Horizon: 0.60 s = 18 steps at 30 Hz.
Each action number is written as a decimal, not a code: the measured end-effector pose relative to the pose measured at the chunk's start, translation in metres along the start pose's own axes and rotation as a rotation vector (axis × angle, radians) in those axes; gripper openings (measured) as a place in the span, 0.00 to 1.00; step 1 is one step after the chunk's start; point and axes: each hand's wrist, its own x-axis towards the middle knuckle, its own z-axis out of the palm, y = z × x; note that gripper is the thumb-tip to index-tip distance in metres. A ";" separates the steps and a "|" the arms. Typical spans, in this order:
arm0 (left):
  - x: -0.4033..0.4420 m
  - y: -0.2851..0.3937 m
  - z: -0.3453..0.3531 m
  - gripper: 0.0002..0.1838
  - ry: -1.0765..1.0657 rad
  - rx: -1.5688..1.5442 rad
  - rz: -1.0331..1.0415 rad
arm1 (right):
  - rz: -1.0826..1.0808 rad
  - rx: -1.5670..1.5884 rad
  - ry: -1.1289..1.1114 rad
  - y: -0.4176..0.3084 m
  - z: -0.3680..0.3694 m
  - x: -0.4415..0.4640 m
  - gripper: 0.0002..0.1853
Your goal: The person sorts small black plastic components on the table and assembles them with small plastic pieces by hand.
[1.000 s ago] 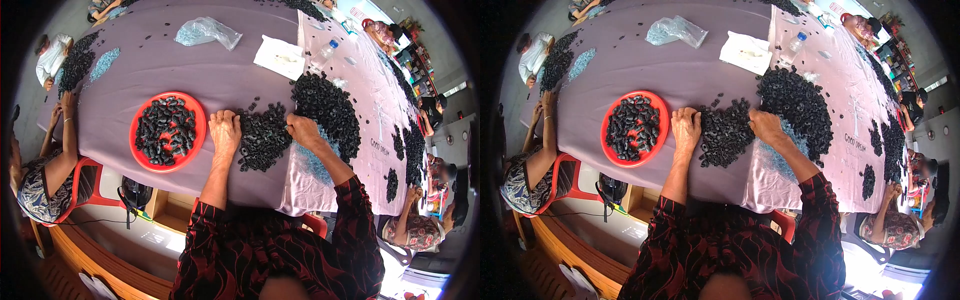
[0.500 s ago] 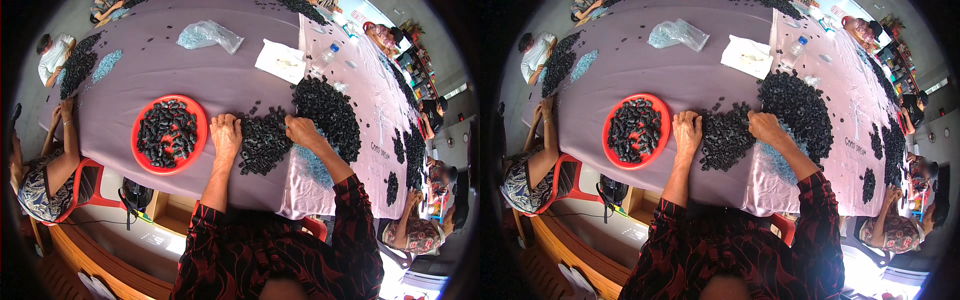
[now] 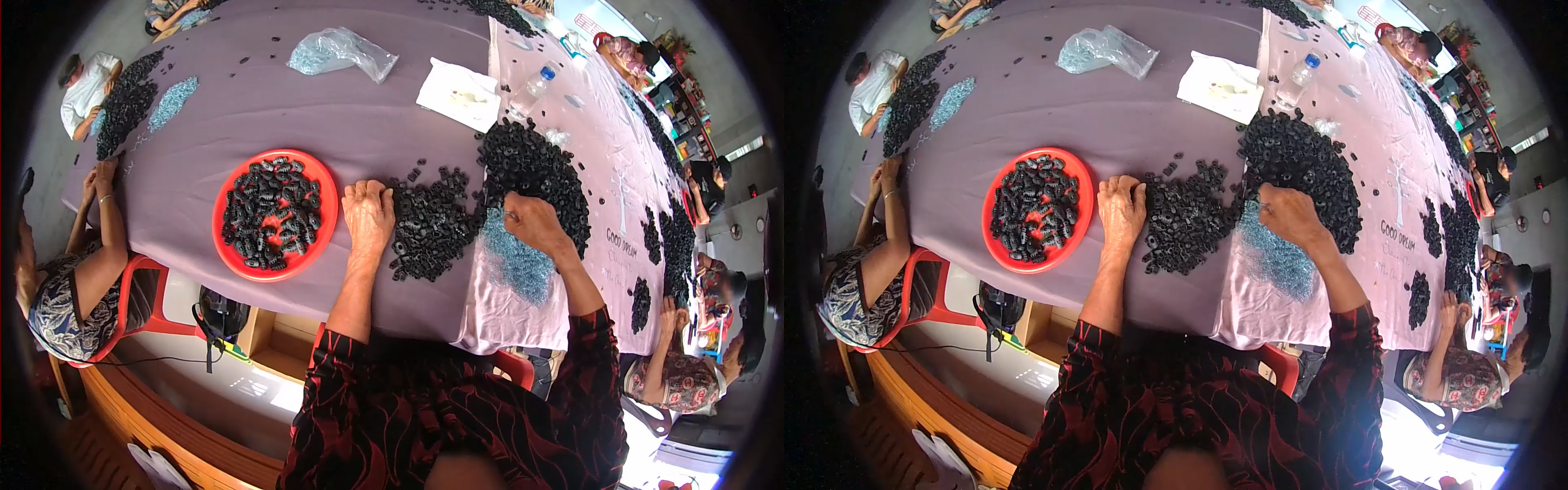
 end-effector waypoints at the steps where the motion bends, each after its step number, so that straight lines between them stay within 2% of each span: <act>1: 0.000 0.000 0.000 0.06 0.001 0.000 0.000 | -0.007 -0.024 0.009 0.002 -0.005 -0.009 0.06; 4: 0.000 -0.001 0.001 0.05 0.005 0.009 -0.003 | -0.016 -0.077 -0.016 0.009 -0.011 -0.033 0.07; 7: 0.000 0.001 0.000 0.05 0.025 -0.005 0.004 | 0.059 -0.252 0.171 0.006 -0.010 -0.041 0.11; 8: 0.000 0.000 0.000 0.05 0.020 -0.002 0.000 | 0.058 -0.248 0.165 0.002 -0.010 -0.039 0.11; 11: 0.000 0.001 0.002 0.05 0.023 -0.003 0.011 | -0.096 -0.039 0.370 -0.015 0.001 -0.024 0.04; 14: 0.000 0.000 0.002 0.05 0.041 0.019 0.025 | -0.132 0.101 0.276 -0.037 0.018 -0.002 0.01; 18: 0.001 0.000 -0.001 0.06 0.020 0.000 0.013 | -0.161 0.052 0.222 -0.032 0.051 0.026 0.01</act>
